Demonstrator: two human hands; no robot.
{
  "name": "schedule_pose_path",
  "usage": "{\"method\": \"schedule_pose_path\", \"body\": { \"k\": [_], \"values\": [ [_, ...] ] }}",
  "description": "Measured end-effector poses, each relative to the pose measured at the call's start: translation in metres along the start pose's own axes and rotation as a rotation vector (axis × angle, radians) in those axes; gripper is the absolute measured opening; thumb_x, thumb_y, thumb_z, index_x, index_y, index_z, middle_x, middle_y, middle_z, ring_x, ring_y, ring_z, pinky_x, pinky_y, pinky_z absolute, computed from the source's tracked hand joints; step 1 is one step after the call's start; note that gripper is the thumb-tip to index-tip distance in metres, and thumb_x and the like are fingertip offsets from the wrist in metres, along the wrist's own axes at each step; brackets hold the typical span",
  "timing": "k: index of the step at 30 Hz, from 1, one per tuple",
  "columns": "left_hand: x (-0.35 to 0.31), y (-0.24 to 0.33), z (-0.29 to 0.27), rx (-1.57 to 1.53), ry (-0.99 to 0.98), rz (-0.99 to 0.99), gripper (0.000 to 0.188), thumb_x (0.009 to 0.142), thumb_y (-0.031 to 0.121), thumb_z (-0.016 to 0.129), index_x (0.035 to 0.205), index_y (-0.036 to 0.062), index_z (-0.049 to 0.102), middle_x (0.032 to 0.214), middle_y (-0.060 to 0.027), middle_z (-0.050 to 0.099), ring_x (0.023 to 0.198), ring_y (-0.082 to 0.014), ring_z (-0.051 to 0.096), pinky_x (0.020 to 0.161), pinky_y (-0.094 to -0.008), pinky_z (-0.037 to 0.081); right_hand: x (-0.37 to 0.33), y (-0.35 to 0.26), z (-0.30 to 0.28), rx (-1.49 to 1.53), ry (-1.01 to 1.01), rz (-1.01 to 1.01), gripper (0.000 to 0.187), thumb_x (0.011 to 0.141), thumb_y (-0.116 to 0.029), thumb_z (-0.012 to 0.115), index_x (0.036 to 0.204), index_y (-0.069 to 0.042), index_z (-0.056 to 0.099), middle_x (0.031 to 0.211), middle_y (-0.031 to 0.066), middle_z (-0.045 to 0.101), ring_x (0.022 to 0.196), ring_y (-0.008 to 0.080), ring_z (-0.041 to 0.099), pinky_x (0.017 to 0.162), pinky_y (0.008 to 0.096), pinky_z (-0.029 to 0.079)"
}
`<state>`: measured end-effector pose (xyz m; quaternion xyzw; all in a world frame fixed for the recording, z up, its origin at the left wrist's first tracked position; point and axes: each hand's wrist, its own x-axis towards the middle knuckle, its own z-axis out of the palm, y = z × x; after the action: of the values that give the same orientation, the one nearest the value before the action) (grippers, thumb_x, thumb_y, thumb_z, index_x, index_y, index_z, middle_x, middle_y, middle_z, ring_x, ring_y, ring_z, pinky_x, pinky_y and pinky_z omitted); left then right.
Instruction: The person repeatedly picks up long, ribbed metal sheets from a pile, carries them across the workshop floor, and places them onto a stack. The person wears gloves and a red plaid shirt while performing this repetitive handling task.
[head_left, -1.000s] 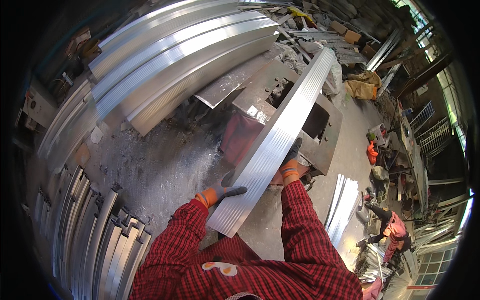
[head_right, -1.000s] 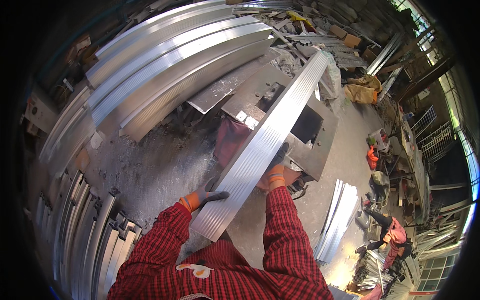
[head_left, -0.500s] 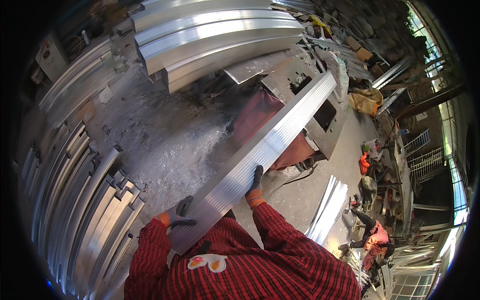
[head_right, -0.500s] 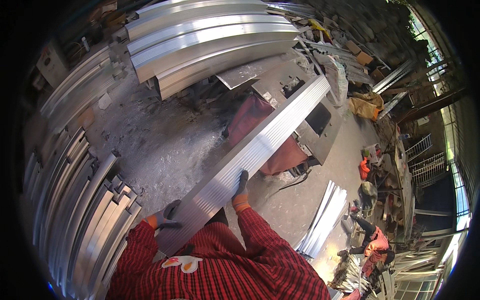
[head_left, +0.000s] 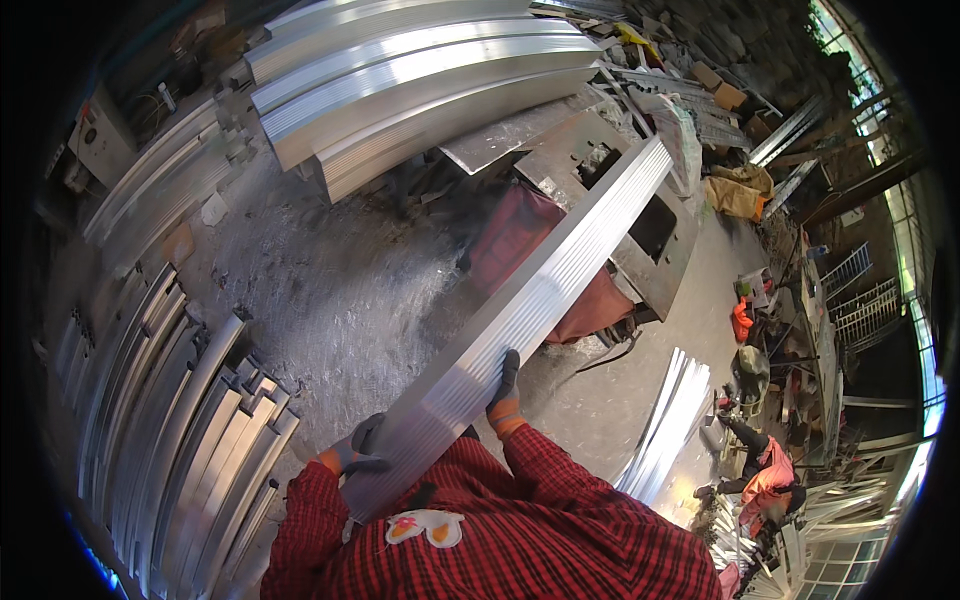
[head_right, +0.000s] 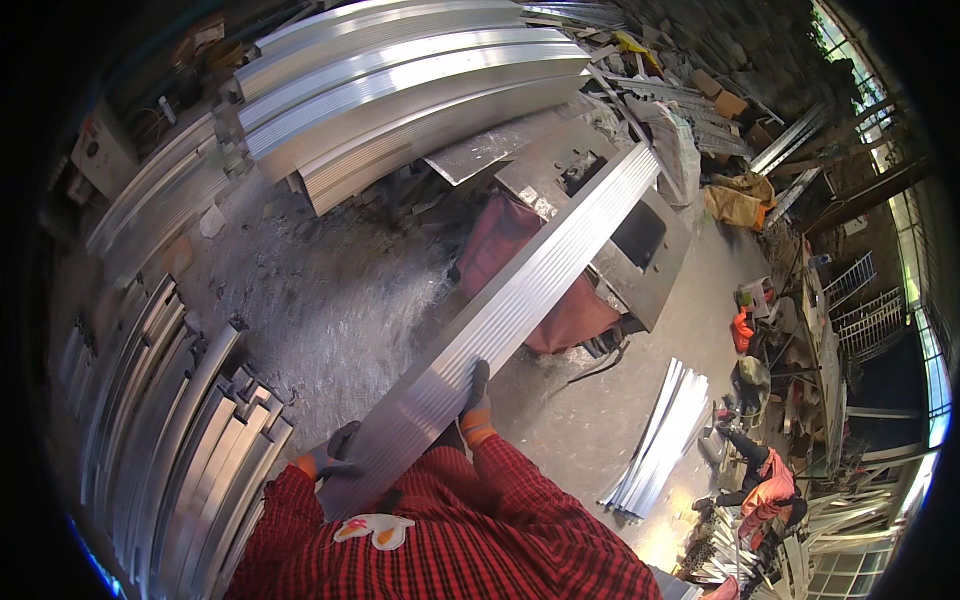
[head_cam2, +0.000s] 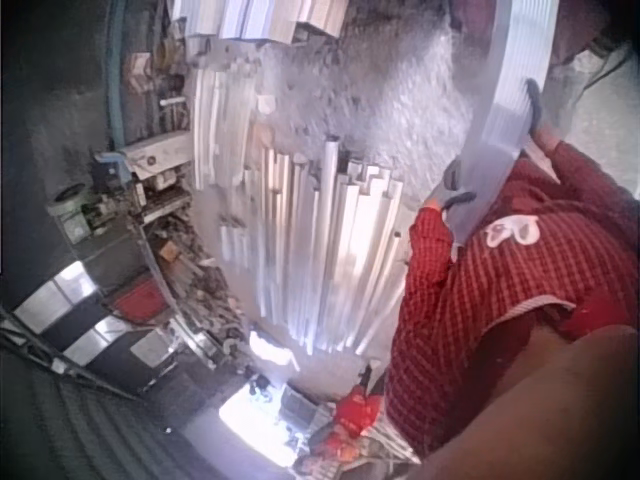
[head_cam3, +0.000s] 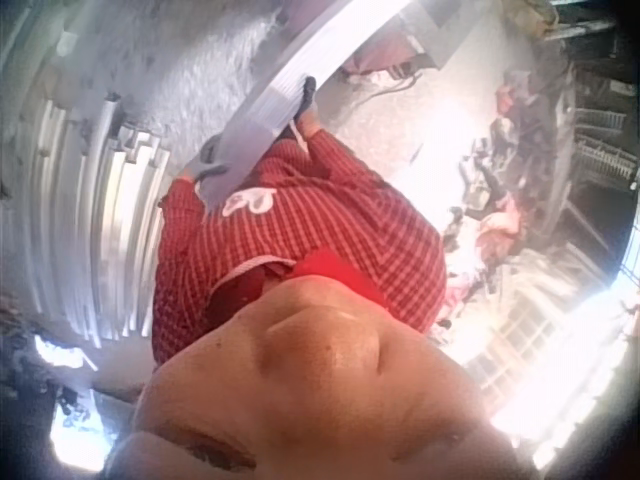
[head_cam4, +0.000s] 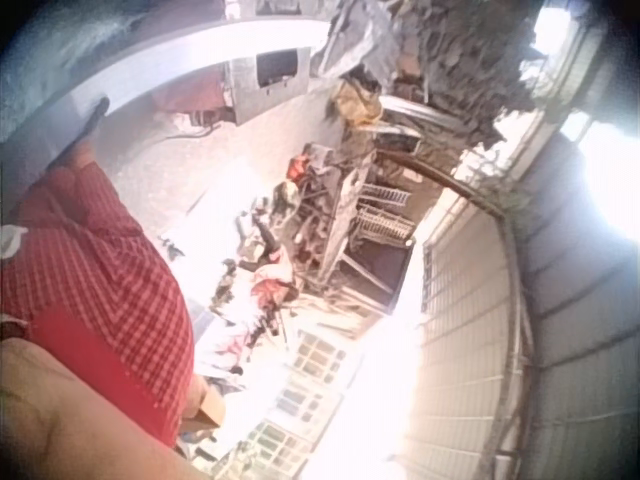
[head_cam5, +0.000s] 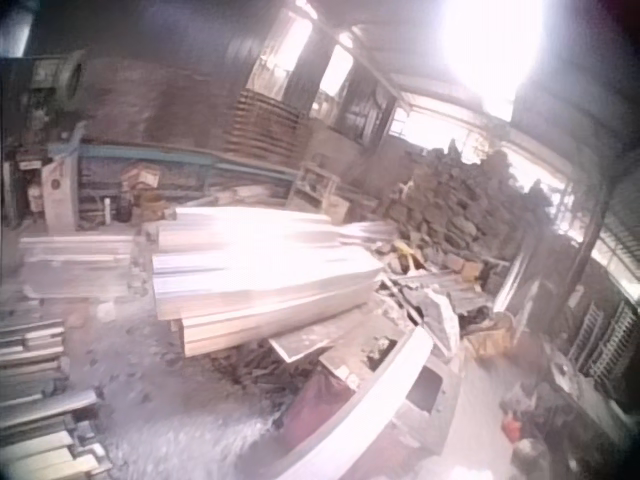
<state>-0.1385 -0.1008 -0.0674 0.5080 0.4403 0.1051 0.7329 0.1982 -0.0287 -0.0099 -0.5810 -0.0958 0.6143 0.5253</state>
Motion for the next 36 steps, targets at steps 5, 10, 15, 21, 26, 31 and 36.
{"method": "schedule_pose_path", "body": {
  "k": [5, 10, 15, 21, 26, 31, 36],
  "values": [
    [0.12, 0.088, 0.017, -0.029, 0.009, -0.006, 0.125, 0.063, 0.052, 0.091, 0.158, 0.0138, 0.02, 0.161, -0.0162, 0.026, 0.147, -0.0318, 0.028, 0.119, -0.0423, 0.029, 0.131, -0.074, -0.049, 0.345, -0.12, -0.18, 0.085, 0.086, -0.067, 0.063, 0.139, -0.003, 0.051, 0.129, 0.0138, 0.062, 0.111, 0.0275, 0.063, 0.098, 0.0374, 0.053],
    [0.22, 0.197, 0.037, -0.034, 0.006, 0.048, 0.113, 0.072, 0.055, 0.084, 0.157, 0.0098, 0.025, 0.153, -0.0177, 0.039, 0.14, -0.0285, 0.038, 0.113, -0.0389, 0.035, 0.198, -0.205, -0.054, 0.317, -0.104, -0.25, 0.081, 0.085, -0.065, 0.066, 0.137, -0.003, 0.054, 0.123, 0.0133, 0.066, 0.104, 0.03, 0.067, 0.093, 0.0414, 0.056],
    [0.295, 0.258, 0.046, 0.023, 0.087, 0.192, 0.107, 0.071, 0.064, 0.079, 0.149, 0.0034, 0.038, 0.137, -0.0195, 0.054, 0.126, -0.0264, 0.053, 0.104, -0.0378, 0.044, 0.275, -0.287, -0.084, 0.308, -0.169, -0.244, 0.076, 0.085, -0.069, 0.063, 0.122, -0.002, 0.064, 0.111, 0.0138, 0.07, 0.095, 0.0302, 0.069, 0.086, 0.0416, 0.059],
    [0.286, 0.29, 0.042, -0.13, -0.01, 0.074, 0.108, 0.069, 0.06, 0.083, 0.149, 0.0025, 0.038, 0.136, -0.0193, 0.055, 0.121, -0.0266, 0.056, 0.102, -0.0365, 0.046, 0.281, -0.294, -0.081, 0.368, -0.207, -0.231, 0.081, 0.084, -0.072, 0.061, 0.124, -0.002, 0.064, 0.114, 0.0141, 0.07, 0.096, 0.0326, 0.069, 0.09, 0.0427, 0.057],
    [0.222, 0.252, 0.038, -0.025, -0.012, 0.04, 0.112, 0.071, 0.057, 0.082, 0.154, 0.0038, 0.028, 0.147, -0.0198, 0.044, 0.133, -0.0297, 0.045, 0.113, -0.0397, 0.035, 0.252, -0.219, -0.079, 0.414, -0.079, -0.257, 0.071, 0.088, -0.06, 0.067, 0.128, -0.002, 0.062, 0.115, 0.0112, 0.07, 0.096, 0.0263, 0.069, 0.089, 0.0381, 0.056],
    [0.143, 0.134, 0.013, -0.032, 0.008, 0.097, 0.112, 0.072, 0.053, 0.083, 0.155, 0.004, 0.025, 0.152, -0.0181, 0.039, 0.14, -0.0301, 0.038, 0.117, -0.0411, 0.029, 0.183, -0.102, -0.044, 0.414, 0.004, -0.386, 0.063, 0.096, -0.047, 0.065, 0.139, -0.001, 0.052, 0.123, 0.0075, 0.064, 0.101, 0.0182, 0.064, 0.091, 0.0303, 0.054],
    [0.045, 0.067, 0.007, -0.152, -0.015, 0.072, 0.097, 0.081, 0.053, 0.075, 0.153, 0.0041, 0.031, 0.152, -0.0152, 0.041, 0.141, -0.0281, 0.037, 0.117, -0.0403, 0.029, 0.092, 0.001, -0.028, 0.31, 0.088, -0.276, 0.057, 0.097, -0.046, 0.063, 0.136, -0.005, 0.057, 0.118, 0.0052, 0.066, 0.102, 0.0166, 0.064, 0.092, 0.0283, 0.052]
  ]
}}
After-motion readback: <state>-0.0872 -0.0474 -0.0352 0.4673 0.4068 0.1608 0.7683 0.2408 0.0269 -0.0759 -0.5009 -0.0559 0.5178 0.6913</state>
